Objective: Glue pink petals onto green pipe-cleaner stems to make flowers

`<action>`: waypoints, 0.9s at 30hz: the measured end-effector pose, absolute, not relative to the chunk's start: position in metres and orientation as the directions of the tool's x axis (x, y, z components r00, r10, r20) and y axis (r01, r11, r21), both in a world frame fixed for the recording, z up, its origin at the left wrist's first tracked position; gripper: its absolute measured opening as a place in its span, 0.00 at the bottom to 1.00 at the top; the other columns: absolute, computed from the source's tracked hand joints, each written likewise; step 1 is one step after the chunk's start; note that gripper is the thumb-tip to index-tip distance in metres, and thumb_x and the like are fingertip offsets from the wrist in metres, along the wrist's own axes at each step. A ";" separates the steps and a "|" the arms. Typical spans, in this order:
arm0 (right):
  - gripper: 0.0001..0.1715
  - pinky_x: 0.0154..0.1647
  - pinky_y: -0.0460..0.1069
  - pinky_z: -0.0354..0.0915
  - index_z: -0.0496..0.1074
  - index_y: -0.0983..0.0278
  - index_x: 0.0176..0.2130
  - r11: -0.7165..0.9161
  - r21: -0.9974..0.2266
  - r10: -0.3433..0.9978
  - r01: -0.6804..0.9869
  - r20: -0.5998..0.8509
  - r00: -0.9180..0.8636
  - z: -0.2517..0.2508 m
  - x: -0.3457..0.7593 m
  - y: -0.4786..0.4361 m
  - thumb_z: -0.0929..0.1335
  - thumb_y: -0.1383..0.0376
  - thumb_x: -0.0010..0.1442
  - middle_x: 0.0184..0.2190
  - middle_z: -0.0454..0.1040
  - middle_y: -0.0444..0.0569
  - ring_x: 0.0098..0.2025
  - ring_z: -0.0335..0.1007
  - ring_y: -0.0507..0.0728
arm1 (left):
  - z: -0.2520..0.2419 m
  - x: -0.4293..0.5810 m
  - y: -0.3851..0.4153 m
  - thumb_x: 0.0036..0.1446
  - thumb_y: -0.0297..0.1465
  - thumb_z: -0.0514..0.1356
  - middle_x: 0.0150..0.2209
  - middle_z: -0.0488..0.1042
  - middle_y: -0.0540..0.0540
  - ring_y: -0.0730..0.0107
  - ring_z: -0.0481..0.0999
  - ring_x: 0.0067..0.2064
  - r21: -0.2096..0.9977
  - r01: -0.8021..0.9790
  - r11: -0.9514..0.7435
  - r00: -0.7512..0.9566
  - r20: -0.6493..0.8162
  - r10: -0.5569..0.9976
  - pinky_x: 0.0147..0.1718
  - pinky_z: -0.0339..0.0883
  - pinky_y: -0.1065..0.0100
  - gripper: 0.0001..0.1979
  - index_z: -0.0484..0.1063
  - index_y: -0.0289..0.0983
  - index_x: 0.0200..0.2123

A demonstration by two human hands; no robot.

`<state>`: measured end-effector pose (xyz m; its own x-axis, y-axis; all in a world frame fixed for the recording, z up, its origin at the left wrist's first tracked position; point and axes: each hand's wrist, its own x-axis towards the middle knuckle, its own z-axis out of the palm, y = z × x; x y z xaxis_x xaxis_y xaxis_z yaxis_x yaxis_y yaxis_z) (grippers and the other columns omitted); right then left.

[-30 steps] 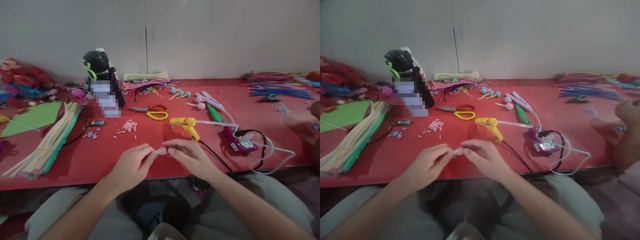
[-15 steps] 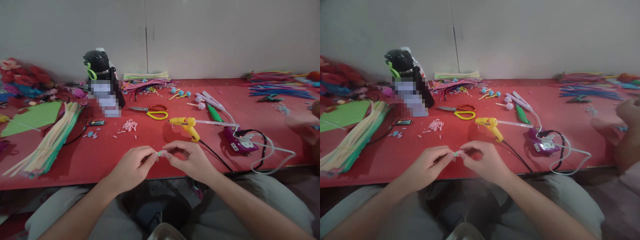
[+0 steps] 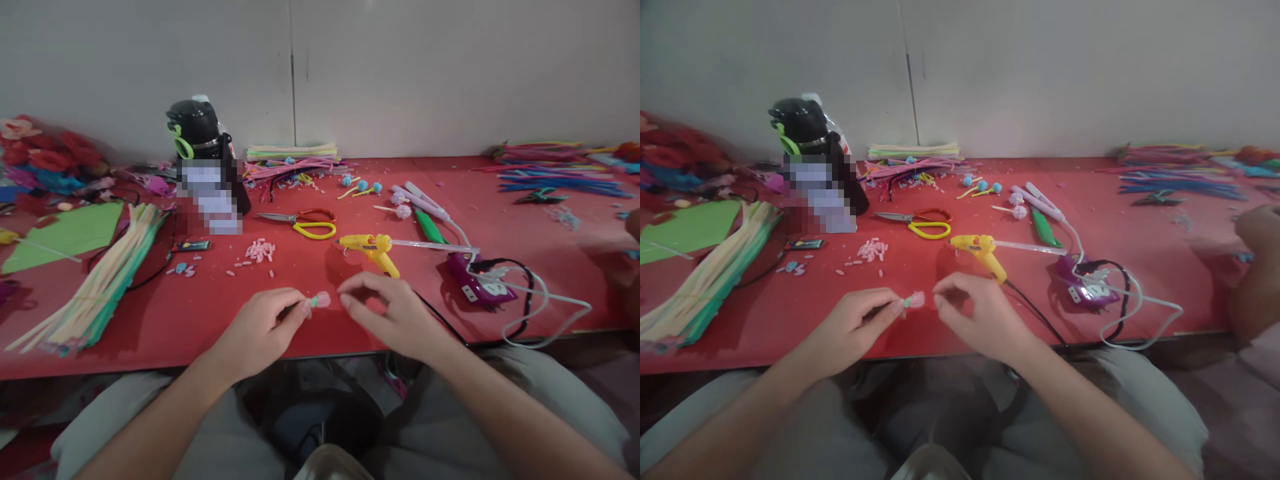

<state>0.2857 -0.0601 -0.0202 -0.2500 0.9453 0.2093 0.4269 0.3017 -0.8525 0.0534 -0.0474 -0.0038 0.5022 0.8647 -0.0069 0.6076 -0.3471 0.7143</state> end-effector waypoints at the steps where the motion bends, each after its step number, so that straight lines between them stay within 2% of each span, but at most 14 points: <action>1: 0.13 0.32 0.47 0.65 0.74 0.63 0.33 0.282 -0.803 0.954 0.525 0.175 -0.243 -0.019 0.295 -0.057 0.67 0.58 0.65 0.29 0.77 0.45 0.30 0.71 0.53 | -0.004 0.051 -0.046 0.70 0.38 0.51 0.27 0.69 0.52 0.73 0.66 0.30 0.676 0.636 -0.372 0.485 0.025 0.874 0.31 0.57 0.69 0.18 0.68 0.37 0.28; 4: 0.33 0.22 0.49 0.51 0.62 0.62 0.20 0.155 -0.625 0.976 0.765 -0.025 -0.218 -0.019 0.328 -0.046 0.62 0.44 0.67 0.16 0.62 0.42 0.20 0.57 0.50 | -0.006 0.045 -0.042 0.70 0.37 0.52 0.28 0.67 0.51 0.72 0.65 0.30 0.564 0.714 -0.415 0.434 0.108 0.894 0.31 0.56 0.68 0.17 0.68 0.37 0.29; 6: 0.37 0.22 0.50 0.47 0.57 0.61 0.18 0.075 -0.511 0.985 0.856 -0.095 -0.143 -0.022 0.346 -0.040 0.61 0.38 0.64 0.14 0.58 0.41 0.19 0.53 0.51 | -0.009 0.043 -0.041 0.69 0.35 0.52 0.29 0.68 0.50 0.71 0.66 0.31 0.521 0.740 -0.426 0.416 0.142 0.898 0.32 0.57 0.68 0.15 0.71 0.37 0.32; 8: 0.37 0.23 0.50 0.49 0.58 0.60 0.19 0.008 -0.418 0.999 0.908 -0.041 -0.028 -0.025 0.354 -0.035 0.62 0.35 0.60 0.16 0.61 0.43 0.20 0.55 0.52 | -0.011 0.042 -0.040 0.69 0.34 0.53 0.29 0.68 0.50 0.71 0.66 0.31 0.490 0.756 -0.434 0.408 0.165 0.898 0.32 0.57 0.68 0.13 0.73 0.38 0.34; 10: 0.34 0.26 0.50 0.54 0.63 0.60 0.24 -0.024 -0.361 0.997 0.932 0.064 0.051 -0.030 0.353 -0.030 0.66 0.34 0.56 0.22 0.68 0.46 0.24 0.62 0.55 | -0.013 0.042 -0.040 0.68 0.34 0.53 0.29 0.69 0.50 0.71 0.67 0.32 0.471 0.763 -0.442 0.408 0.180 0.895 0.33 0.58 0.68 0.13 0.75 0.38 0.34; 12: 0.31 0.31 0.52 0.59 0.69 0.61 0.32 -0.010 -0.314 0.988 0.949 0.143 0.057 -0.036 0.346 -0.023 0.70 0.36 0.53 0.31 0.75 0.52 0.33 0.70 0.62 | -0.014 0.042 -0.040 0.68 0.34 0.53 0.30 0.70 0.49 0.70 0.69 0.32 0.465 0.763 -0.448 0.413 0.182 0.892 0.34 0.59 0.68 0.13 0.76 0.39 0.35; 14: 0.29 0.35 0.53 0.62 0.71 0.62 0.37 0.018 -0.276 0.984 0.961 0.176 0.032 -0.043 0.337 -0.015 0.71 0.40 0.54 0.38 0.77 0.57 0.41 0.72 0.67 | -0.014 0.041 -0.040 0.68 0.34 0.53 0.30 0.71 0.49 0.70 0.70 0.32 0.461 0.765 -0.450 0.417 0.179 0.891 0.34 0.60 0.68 0.13 0.76 0.39 0.35; 15: 0.27 0.36 0.54 0.62 0.72 0.63 0.37 0.017 -0.275 0.984 0.961 0.178 0.033 -0.047 0.332 -0.011 0.71 0.42 0.56 0.39 0.77 0.58 0.42 0.72 0.68 | -0.014 0.041 -0.040 0.68 0.34 0.53 0.31 0.72 0.49 0.70 0.70 0.32 0.456 0.768 -0.449 0.418 0.175 0.892 0.34 0.60 0.68 0.13 0.76 0.39 0.35; 17: 0.20 0.33 0.53 0.61 0.72 0.64 0.36 0.017 -0.330 0.985 0.944 0.168 0.041 -0.054 0.325 -0.003 0.68 0.49 0.61 0.36 0.77 0.58 0.37 0.73 0.66 | -0.013 0.039 -0.040 0.68 0.35 0.53 0.31 0.73 0.49 0.69 0.71 0.32 0.436 0.783 -0.444 0.414 0.168 0.895 0.34 0.60 0.68 0.14 0.76 0.39 0.35; 20: 0.16 0.31 0.52 0.61 0.72 0.64 0.34 0.136 -0.527 0.984 0.839 0.170 -0.052 -0.059 0.318 0.000 0.64 0.55 0.66 0.30 0.76 0.54 0.30 0.70 0.60 | -0.011 0.036 -0.038 0.68 0.35 0.53 0.31 0.74 0.49 0.69 0.71 0.31 0.387 0.825 -0.412 0.391 0.135 0.910 0.33 0.59 0.67 0.14 0.76 0.40 0.35; 23: 0.16 0.31 0.50 0.63 0.74 0.64 0.39 0.292 -0.723 0.955 0.627 0.187 -0.230 -0.056 0.312 -0.009 0.64 0.55 0.66 0.31 0.76 0.50 0.30 0.70 0.58 | -0.008 0.034 -0.036 0.68 0.35 0.52 0.32 0.75 0.49 0.67 0.72 0.33 0.335 0.875 -0.349 0.350 0.060 0.935 0.30 0.56 0.67 0.14 0.76 0.41 0.34; 27: 0.18 0.32 0.48 0.64 0.76 0.63 0.40 0.325 -0.801 0.917 0.502 0.137 -0.375 -0.048 0.305 -0.029 0.65 0.54 0.68 0.32 0.76 0.48 0.32 0.70 0.56 | -0.004 0.033 -0.035 0.68 0.36 0.52 0.34 0.77 0.48 0.64 0.74 0.36 0.295 0.905 -0.308 0.322 -0.002 0.947 0.28 0.53 0.67 0.14 0.75 0.40 0.33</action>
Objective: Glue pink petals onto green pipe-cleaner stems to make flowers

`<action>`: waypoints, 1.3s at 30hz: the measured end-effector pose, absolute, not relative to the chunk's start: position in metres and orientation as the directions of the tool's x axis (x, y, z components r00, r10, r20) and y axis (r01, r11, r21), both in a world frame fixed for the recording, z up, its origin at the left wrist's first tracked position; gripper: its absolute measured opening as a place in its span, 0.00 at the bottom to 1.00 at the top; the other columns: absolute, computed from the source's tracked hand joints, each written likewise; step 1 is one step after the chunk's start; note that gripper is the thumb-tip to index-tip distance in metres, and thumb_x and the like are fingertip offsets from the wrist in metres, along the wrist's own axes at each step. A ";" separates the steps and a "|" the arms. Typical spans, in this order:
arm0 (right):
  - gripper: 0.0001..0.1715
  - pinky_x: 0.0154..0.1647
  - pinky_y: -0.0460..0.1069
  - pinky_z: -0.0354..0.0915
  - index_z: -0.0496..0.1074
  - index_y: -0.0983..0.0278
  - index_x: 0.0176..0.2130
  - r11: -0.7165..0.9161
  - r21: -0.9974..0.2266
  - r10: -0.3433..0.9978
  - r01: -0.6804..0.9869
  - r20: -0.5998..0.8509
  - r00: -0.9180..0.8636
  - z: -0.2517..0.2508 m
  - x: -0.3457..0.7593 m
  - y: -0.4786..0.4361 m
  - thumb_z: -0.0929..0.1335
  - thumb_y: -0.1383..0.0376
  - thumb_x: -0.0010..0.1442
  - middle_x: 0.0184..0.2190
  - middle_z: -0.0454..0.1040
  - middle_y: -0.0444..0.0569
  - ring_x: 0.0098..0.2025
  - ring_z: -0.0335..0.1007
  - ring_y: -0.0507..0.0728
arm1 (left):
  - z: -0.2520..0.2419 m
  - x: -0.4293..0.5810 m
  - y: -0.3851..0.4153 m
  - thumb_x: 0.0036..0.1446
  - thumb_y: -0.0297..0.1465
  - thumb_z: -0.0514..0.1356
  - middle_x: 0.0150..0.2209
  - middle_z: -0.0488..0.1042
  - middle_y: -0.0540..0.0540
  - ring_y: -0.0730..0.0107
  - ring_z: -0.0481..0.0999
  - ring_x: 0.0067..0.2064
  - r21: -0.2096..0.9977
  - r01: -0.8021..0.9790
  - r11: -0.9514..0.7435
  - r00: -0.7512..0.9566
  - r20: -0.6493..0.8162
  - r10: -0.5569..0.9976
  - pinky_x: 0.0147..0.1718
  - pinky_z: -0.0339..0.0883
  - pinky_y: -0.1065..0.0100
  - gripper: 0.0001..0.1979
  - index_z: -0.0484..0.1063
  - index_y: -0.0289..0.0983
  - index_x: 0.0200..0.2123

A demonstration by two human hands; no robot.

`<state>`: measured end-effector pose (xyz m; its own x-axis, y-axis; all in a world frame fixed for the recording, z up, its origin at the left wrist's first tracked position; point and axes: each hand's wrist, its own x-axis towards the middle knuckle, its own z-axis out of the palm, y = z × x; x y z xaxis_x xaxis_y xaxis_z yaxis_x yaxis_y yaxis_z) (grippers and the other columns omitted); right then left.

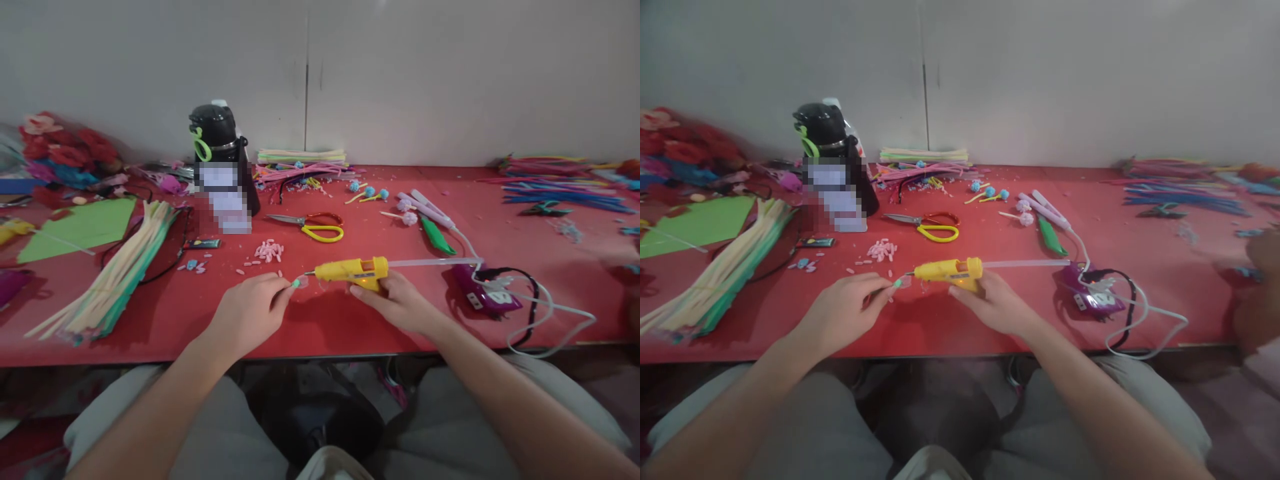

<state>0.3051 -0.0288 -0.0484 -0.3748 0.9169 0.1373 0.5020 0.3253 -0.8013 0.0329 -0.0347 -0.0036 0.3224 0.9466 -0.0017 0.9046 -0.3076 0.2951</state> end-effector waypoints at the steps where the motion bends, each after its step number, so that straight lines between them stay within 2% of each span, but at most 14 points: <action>1: 0.18 0.32 0.48 0.64 0.77 0.63 0.40 0.316 -0.809 0.912 0.496 0.116 -0.393 -0.047 0.303 -0.033 0.64 0.53 0.68 0.32 0.75 0.47 0.32 0.69 0.55 | -0.003 0.033 -0.035 0.68 0.35 0.52 0.34 0.77 0.48 0.64 0.74 0.36 0.291 0.907 -0.304 0.319 -0.007 0.948 0.28 0.53 0.67 0.14 0.75 0.40 0.33; 5: 0.19 0.29 0.47 0.61 0.77 0.64 0.40 0.286 -0.810 0.909 0.512 0.060 -0.412 -0.044 0.299 -0.041 0.64 0.53 0.68 0.27 0.71 0.45 0.28 0.64 0.53 | -0.002 0.031 -0.035 0.68 0.36 0.51 0.33 0.76 0.47 0.64 0.73 0.34 0.284 0.910 -0.302 0.321 -0.021 0.947 0.27 0.51 0.68 0.15 0.74 0.40 0.33; 11: 0.22 0.24 0.47 0.53 0.71 0.63 0.29 0.279 -0.788 0.923 0.548 0.062 -0.381 -0.044 0.298 -0.041 0.63 0.52 0.68 0.21 0.58 0.40 0.24 0.53 0.51 | -0.004 0.030 -0.036 0.68 0.36 0.51 0.33 0.76 0.47 0.63 0.73 0.35 0.286 0.904 -0.319 0.334 -0.003 0.943 0.27 0.51 0.67 0.15 0.73 0.41 0.32; 14: 0.23 0.23 0.47 0.51 0.69 0.63 0.29 0.270 -0.790 0.925 0.551 0.053 -0.377 -0.043 0.297 -0.042 0.63 0.51 0.68 0.21 0.55 0.40 0.23 0.51 0.50 | -0.004 0.030 -0.035 0.68 0.36 0.51 0.32 0.76 0.48 0.63 0.73 0.34 0.281 0.908 -0.312 0.326 -0.004 0.945 0.27 0.51 0.67 0.15 0.73 0.41 0.32; 24: 0.23 0.22 0.47 0.51 0.67 0.63 0.27 0.275 -0.765 0.931 0.582 0.061 -0.359 -0.040 0.295 -0.043 0.63 0.52 0.67 0.19 0.55 0.39 0.21 0.50 0.50 | -0.003 0.030 -0.035 0.68 0.37 0.51 0.34 0.77 0.48 0.62 0.73 0.35 0.281 0.911 -0.301 0.320 -0.025 0.947 0.27 0.51 0.66 0.15 0.74 0.41 0.33; 34: 0.20 0.22 0.47 0.53 0.73 0.63 0.34 0.280 -0.769 0.929 0.574 0.067 -0.364 -0.037 0.295 -0.042 0.63 0.52 0.67 0.21 0.61 0.42 0.22 0.55 0.51 | -0.001 0.030 -0.035 0.68 0.37 0.50 0.32 0.77 0.47 0.62 0.74 0.35 0.300 0.908 -0.292 0.318 -0.043 0.947 0.28 0.51 0.66 0.16 0.71 0.40 0.31; 39: 0.20 0.23 0.47 0.54 0.70 0.62 0.31 0.277 -0.779 0.933 0.563 0.078 -0.352 -0.039 0.296 -0.042 0.63 0.52 0.67 0.21 0.62 0.42 0.23 0.56 0.52 | 0.000 0.031 -0.035 0.68 0.38 0.50 0.29 0.74 0.47 0.64 0.71 0.32 0.338 0.902 -0.270 0.308 -0.065 0.949 0.27 0.51 0.67 0.17 0.66 0.39 0.27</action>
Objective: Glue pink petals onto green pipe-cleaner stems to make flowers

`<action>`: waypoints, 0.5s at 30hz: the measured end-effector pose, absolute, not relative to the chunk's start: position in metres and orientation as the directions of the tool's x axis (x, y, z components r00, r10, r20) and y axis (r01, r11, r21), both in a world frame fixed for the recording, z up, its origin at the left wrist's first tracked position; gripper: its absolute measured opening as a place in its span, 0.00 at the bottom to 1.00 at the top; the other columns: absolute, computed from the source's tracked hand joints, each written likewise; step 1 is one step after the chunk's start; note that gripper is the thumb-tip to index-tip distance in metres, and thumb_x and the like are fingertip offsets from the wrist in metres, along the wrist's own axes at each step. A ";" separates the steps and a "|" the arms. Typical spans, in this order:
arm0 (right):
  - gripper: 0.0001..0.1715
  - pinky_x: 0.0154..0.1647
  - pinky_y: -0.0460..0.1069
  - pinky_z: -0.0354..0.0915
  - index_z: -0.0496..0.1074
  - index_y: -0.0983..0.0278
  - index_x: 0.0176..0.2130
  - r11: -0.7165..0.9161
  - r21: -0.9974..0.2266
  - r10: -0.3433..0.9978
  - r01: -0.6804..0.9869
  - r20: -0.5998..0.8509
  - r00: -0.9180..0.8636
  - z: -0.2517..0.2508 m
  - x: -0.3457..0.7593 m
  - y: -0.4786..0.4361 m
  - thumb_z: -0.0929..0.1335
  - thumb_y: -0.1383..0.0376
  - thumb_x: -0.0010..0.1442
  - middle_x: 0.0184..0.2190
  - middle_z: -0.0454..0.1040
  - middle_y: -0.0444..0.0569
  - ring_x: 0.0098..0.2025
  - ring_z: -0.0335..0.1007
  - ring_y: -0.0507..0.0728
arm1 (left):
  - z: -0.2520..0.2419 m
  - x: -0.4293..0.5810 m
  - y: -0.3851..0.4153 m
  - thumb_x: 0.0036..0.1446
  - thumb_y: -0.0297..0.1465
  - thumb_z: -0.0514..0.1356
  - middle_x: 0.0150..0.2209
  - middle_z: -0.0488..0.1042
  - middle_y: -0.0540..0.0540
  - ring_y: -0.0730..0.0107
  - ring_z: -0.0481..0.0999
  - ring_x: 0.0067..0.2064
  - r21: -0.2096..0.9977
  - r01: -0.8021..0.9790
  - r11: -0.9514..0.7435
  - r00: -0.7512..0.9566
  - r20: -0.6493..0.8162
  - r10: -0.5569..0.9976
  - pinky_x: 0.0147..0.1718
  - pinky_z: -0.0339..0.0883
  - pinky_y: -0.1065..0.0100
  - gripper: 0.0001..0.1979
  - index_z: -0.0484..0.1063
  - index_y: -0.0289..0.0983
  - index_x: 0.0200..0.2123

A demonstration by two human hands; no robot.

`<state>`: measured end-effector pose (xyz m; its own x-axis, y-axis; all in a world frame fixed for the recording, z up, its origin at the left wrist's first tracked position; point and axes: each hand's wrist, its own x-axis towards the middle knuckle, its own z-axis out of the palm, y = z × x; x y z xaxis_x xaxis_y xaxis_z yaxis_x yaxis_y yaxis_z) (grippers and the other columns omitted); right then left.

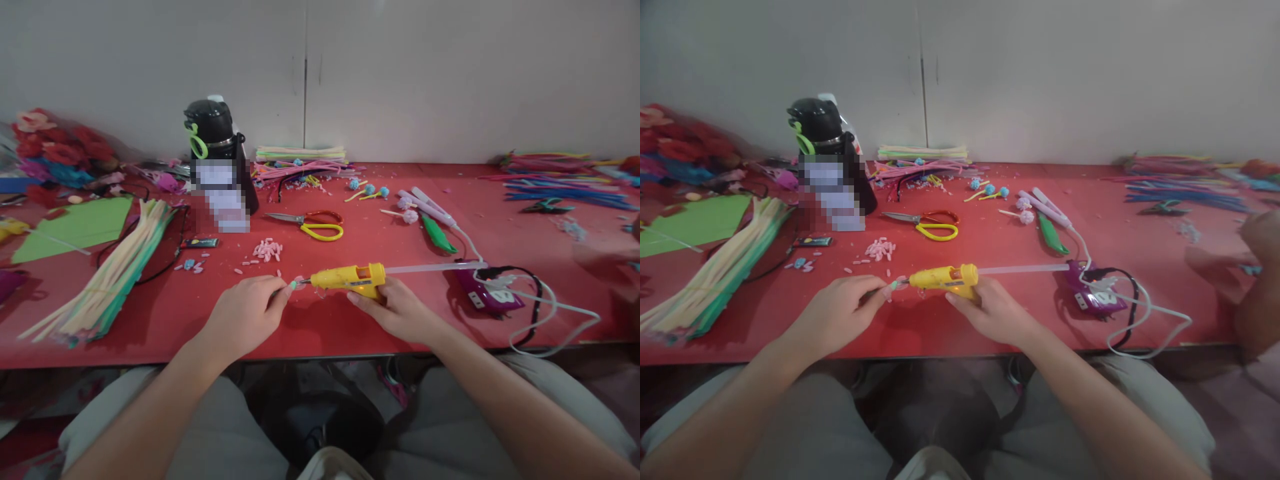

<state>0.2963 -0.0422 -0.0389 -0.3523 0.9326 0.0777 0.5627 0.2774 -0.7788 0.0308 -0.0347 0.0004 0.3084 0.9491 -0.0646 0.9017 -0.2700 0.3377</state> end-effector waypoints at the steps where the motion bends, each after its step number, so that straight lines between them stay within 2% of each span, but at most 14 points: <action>1: 0.19 0.23 0.47 0.55 0.70 0.62 0.31 0.275 -0.781 0.933 0.560 0.076 -0.351 -0.040 0.297 -0.042 0.64 0.52 0.67 0.22 0.62 0.42 0.23 0.56 0.52 | 0.001 0.031 -0.035 0.68 0.38 0.50 0.29 0.74 0.47 0.64 0.71 0.32 0.349 0.898 -0.267 0.309 -0.067 0.949 0.28 0.51 0.66 0.17 0.65 0.39 0.27; 8: 0.18 0.23 0.48 0.52 0.69 0.62 0.32 0.257 -0.785 0.943 0.563 0.075 -0.326 -0.043 0.304 -0.037 0.64 0.53 0.68 0.21 0.61 0.41 0.23 0.53 0.51 | 0.002 0.030 -0.035 0.68 0.39 0.50 0.25 0.69 0.50 0.69 0.66 0.28 0.459 0.838 -0.295 0.330 0.005 0.944 0.28 0.53 0.67 0.19 0.60 0.39 0.25; 11: 0.18 0.26 0.48 0.55 0.71 0.63 0.33 0.250 -0.752 0.959 0.611 0.103 -0.265 -0.044 0.310 -0.029 0.65 0.52 0.66 0.24 0.66 0.44 0.25 0.58 0.52 | 0.002 0.027 -0.034 0.68 0.39 0.50 0.25 0.69 0.50 0.69 0.65 0.28 0.478 0.822 -0.309 0.333 0.037 0.942 0.29 0.54 0.68 0.18 0.63 0.39 0.25; 15: 0.20 0.30 0.49 0.58 0.72 0.65 0.36 0.215 -0.710 0.977 0.671 0.160 -0.144 -0.054 0.321 -0.009 0.66 0.51 0.64 0.28 0.73 0.48 0.28 0.64 0.55 | 0.004 0.013 -0.023 0.67 0.41 0.52 0.31 0.75 0.49 0.67 0.70 0.32 0.463 0.836 -0.296 0.302 0.063 0.951 0.32 0.58 0.67 0.16 0.69 0.40 0.30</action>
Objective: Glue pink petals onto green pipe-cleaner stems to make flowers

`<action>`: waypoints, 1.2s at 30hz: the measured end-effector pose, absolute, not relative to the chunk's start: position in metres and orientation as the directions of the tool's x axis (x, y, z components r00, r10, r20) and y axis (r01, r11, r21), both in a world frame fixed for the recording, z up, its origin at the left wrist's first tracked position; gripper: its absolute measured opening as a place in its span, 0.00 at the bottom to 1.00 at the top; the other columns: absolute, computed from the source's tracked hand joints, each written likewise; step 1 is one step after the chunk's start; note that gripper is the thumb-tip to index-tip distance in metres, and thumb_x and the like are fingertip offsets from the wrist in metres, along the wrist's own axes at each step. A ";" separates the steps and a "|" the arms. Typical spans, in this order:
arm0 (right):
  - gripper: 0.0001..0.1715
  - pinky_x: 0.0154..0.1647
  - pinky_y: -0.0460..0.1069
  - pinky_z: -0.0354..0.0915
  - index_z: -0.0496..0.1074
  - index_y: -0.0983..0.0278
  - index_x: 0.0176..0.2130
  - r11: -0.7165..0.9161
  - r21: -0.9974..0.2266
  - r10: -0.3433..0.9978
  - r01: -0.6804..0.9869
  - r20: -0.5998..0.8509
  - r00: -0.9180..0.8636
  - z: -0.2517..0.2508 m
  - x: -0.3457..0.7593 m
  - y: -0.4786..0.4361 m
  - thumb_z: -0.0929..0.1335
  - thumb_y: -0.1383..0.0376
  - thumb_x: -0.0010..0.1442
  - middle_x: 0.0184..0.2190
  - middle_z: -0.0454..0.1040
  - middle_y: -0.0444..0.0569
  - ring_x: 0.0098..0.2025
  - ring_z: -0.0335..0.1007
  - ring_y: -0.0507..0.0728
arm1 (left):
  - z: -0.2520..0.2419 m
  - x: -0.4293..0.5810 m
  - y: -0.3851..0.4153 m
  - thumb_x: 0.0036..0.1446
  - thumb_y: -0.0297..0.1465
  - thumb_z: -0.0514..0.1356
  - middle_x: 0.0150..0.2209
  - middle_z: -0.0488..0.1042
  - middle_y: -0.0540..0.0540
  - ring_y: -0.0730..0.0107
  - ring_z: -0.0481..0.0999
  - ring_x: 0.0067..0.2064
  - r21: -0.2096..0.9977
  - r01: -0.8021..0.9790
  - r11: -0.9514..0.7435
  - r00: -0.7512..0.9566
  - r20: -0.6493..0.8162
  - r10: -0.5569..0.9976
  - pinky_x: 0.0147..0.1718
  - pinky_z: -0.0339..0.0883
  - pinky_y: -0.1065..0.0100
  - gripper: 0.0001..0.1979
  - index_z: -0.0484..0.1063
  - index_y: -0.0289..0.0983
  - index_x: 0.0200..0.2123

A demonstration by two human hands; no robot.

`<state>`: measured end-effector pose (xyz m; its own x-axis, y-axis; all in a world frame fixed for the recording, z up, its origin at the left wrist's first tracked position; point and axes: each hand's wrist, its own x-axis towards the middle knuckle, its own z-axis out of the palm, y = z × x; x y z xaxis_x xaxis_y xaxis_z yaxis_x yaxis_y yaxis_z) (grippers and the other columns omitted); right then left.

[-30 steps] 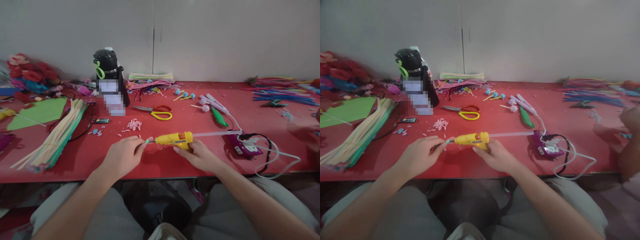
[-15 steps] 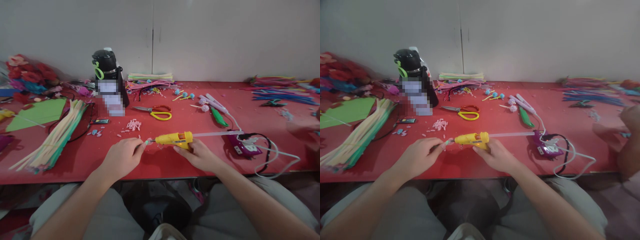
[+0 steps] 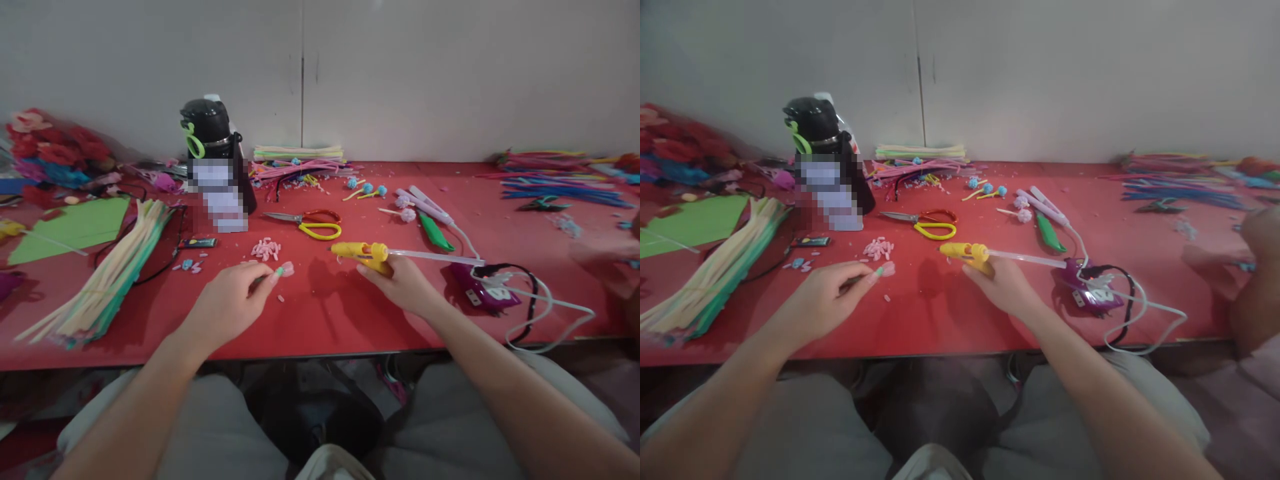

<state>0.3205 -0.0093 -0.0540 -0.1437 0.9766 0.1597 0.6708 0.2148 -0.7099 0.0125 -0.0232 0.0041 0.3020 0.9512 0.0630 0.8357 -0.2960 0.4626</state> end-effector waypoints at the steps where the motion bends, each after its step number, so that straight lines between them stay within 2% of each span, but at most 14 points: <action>1: 0.21 0.29 0.49 0.57 0.72 0.65 0.36 0.183 -0.695 0.982 0.695 0.165 -0.093 -0.058 0.323 -0.004 0.66 0.50 0.63 0.27 0.72 0.48 0.27 0.63 0.55 | 0.005 0.007 -0.019 0.66 0.41 0.53 0.33 0.76 0.48 0.66 0.72 0.34 0.450 0.848 -0.280 0.281 0.066 0.957 0.32 0.58 0.67 0.15 0.70 0.40 0.31; 4: 0.24 0.27 0.49 0.54 0.72 0.66 0.35 0.076 -0.662 0.987 0.745 0.155 0.037 -0.069 0.326 0.009 0.68 0.47 0.59 0.25 0.71 0.48 0.26 0.62 0.55 | 0.006 -0.013 -0.004 0.64 0.39 0.54 0.32 0.76 0.48 0.65 0.72 0.33 0.369 0.908 -0.197 0.198 0.037 0.980 0.32 0.57 0.67 0.13 0.70 0.40 0.31; 8: 0.23 0.28 0.50 0.56 0.72 0.66 0.35 0.023 -0.616 0.989 0.787 0.130 0.072 -0.071 0.327 0.015 0.69 0.48 0.56 0.28 0.73 0.50 0.28 0.66 0.57 | 0.001 -0.032 0.015 0.61 0.37 0.55 0.26 0.70 0.49 0.66 0.66 0.28 0.282 0.952 -0.122 0.108 0.065 0.992 0.29 0.54 0.67 0.10 0.67 0.40 0.28; 13: 0.29 0.31 0.51 0.60 0.73 0.64 0.39 0.008 -0.501 0.990 0.865 0.126 0.064 -0.053 0.342 0.001 0.74 0.44 0.50 0.34 0.76 0.53 0.32 0.70 0.60 | -0.007 -0.033 0.029 0.60 0.35 0.55 0.24 0.67 0.49 0.66 0.65 0.27 0.294 0.947 -0.125 0.118 0.040 0.992 0.29 0.52 0.67 0.11 0.66 0.39 0.25; 16: 0.29 0.31 0.51 0.60 0.72 0.63 0.33 -0.012 -0.505 0.985 0.863 0.144 0.099 -0.040 0.359 -0.011 0.72 0.41 0.51 0.30 0.75 0.51 0.31 0.69 0.59 | -0.010 -0.028 0.032 0.59 0.36 0.56 0.24 0.66 0.50 0.66 0.65 0.27 0.312 0.940 -0.136 0.139 0.011 0.990 0.29 0.52 0.67 0.11 0.65 0.40 0.25; 19: 0.31 0.26 0.49 0.53 0.61 0.61 0.22 0.070 -0.564 0.991 0.823 0.133 0.007 -0.029 0.370 -0.020 0.68 0.40 0.58 0.20 0.62 0.43 0.24 0.57 0.53 | -0.012 -0.024 0.034 0.59 0.36 0.57 0.23 0.63 0.50 0.67 0.64 0.27 0.294 0.941 -0.166 0.169 0.013 0.985 0.29 0.51 0.67 0.12 0.62 0.40 0.24; 21: 0.34 0.24 0.49 0.47 0.52 0.60 0.20 0.130 -0.621 0.991 0.773 0.101 -0.085 -0.022 0.370 -0.025 0.66 0.41 0.61 0.18 0.51 0.39 0.23 0.48 0.51 | -0.016 -0.023 0.036 0.60 0.37 0.57 0.23 0.64 0.50 0.66 0.65 0.28 0.283 0.945 -0.166 0.171 0.007 0.985 0.29 0.50 0.67 0.12 0.63 0.40 0.25; 23: 0.35 0.24 0.49 0.44 0.48 0.60 0.20 0.182 -0.675 0.977 0.715 0.041 -0.209 -0.018 0.364 -0.031 0.64 0.43 0.63 0.20 0.45 0.39 0.23 0.43 0.50 | -0.019 -0.022 0.038 0.60 0.37 0.58 0.25 0.65 0.50 0.66 0.66 0.29 0.278 0.948 -0.154 0.162 -0.004 0.987 0.28 0.49 0.67 0.12 0.64 0.40 0.27; 26: 0.33 0.25 0.49 0.46 0.49 0.61 0.21 0.235 -0.741 0.919 0.629 -0.042 -0.393 -0.015 0.349 -0.039 0.64 0.45 0.65 0.21 0.45 0.39 0.24 0.43 0.50 | -0.024 -0.020 0.040 0.62 0.37 0.57 0.26 0.67 0.49 0.64 0.67 0.30 0.242 0.960 -0.140 0.151 -0.028 0.988 0.28 0.49 0.67 0.12 0.63 0.40 0.28; 28: 0.33 0.26 0.49 0.46 0.49 0.61 0.21 0.243 -0.763 0.889 0.600 -0.072 -0.451 -0.016 0.339 -0.043 0.64 0.46 0.66 0.21 0.45 0.38 0.25 0.42 0.50 | -0.025 -0.018 0.042 0.63 0.36 0.57 0.27 0.68 0.48 0.63 0.68 0.31 0.218 0.965 -0.146 0.159 -0.043 0.986 0.29 0.49 0.66 0.13 0.61 0.40 0.27; 36: 0.32 0.26 0.49 0.45 0.49 0.62 0.22 0.234 -0.768 0.859 0.597 -0.124 -0.496 -0.025 0.327 -0.047 0.64 0.47 0.66 0.21 0.45 0.38 0.25 0.42 0.49 | -0.024 -0.016 0.042 0.65 0.34 0.55 0.32 0.72 0.45 0.61 0.71 0.34 0.242 0.960 -0.138 0.148 -0.021 0.989 0.30 0.52 0.66 0.11 0.60 0.40 0.29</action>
